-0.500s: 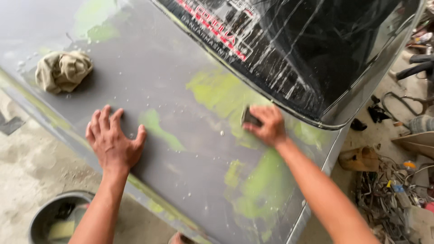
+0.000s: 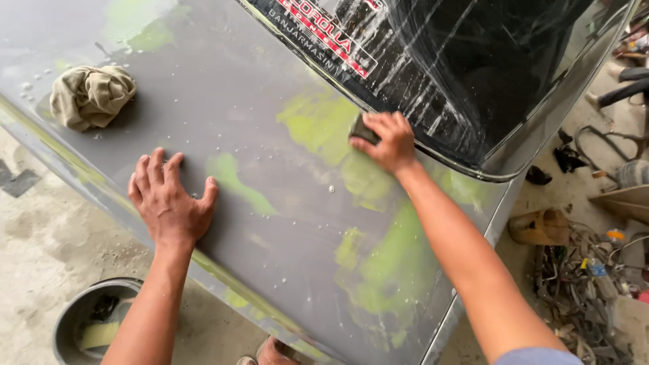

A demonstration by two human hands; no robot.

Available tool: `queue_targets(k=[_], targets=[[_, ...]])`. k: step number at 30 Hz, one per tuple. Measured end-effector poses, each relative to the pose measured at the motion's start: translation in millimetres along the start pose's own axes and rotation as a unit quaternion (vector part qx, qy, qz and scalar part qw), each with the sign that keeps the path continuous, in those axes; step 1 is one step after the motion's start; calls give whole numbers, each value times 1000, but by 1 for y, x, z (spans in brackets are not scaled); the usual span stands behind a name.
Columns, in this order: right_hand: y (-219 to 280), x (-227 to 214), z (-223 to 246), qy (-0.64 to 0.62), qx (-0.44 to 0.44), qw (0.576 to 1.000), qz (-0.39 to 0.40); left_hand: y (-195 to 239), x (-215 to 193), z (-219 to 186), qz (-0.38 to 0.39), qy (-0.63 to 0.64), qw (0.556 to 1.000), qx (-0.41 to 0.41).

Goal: The person sands the hood of a grey car using a sanding block and water. They repeatedly rub the surface in circular and back-and-forth motions, occasionally wiping the area with a cloth to clear away residue.

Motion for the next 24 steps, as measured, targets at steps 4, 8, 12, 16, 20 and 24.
queue_targets(k=[4, 8, 12, 16, 20, 24], targets=[[4, -8, 1, 8, 45, 999, -18, 7, 5, -4, -7, -5, 1000, 13], [44, -35, 37, -36, 88, 995, 17, 0, 3, -3, -6, -3, 1000, 3], [-5, 5, 2, -25, 14, 1000, 6, 4, 3, 1, -3, -8, 1000, 2], [-12, 3, -4, -4, 43, 999, -26, 4, 6, -2, -15, -7, 1000, 19], [35, -30, 40, -69, 80, 994, 16, 0, 7, 1, -12, -9, 1000, 8], [-3, 0, 15, -33, 14, 999, 15, -1, 2, 0, -7, -2, 1000, 5]])
Point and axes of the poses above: each hand's wrist, its own y-axis away from the middle knuckle, its own x-axis out of the palm, z = x × y, the point moved 2 cm from there along -y, towards the middle knuckle, and after that the axes turned 1 degree about y, right-handed, at the moved point
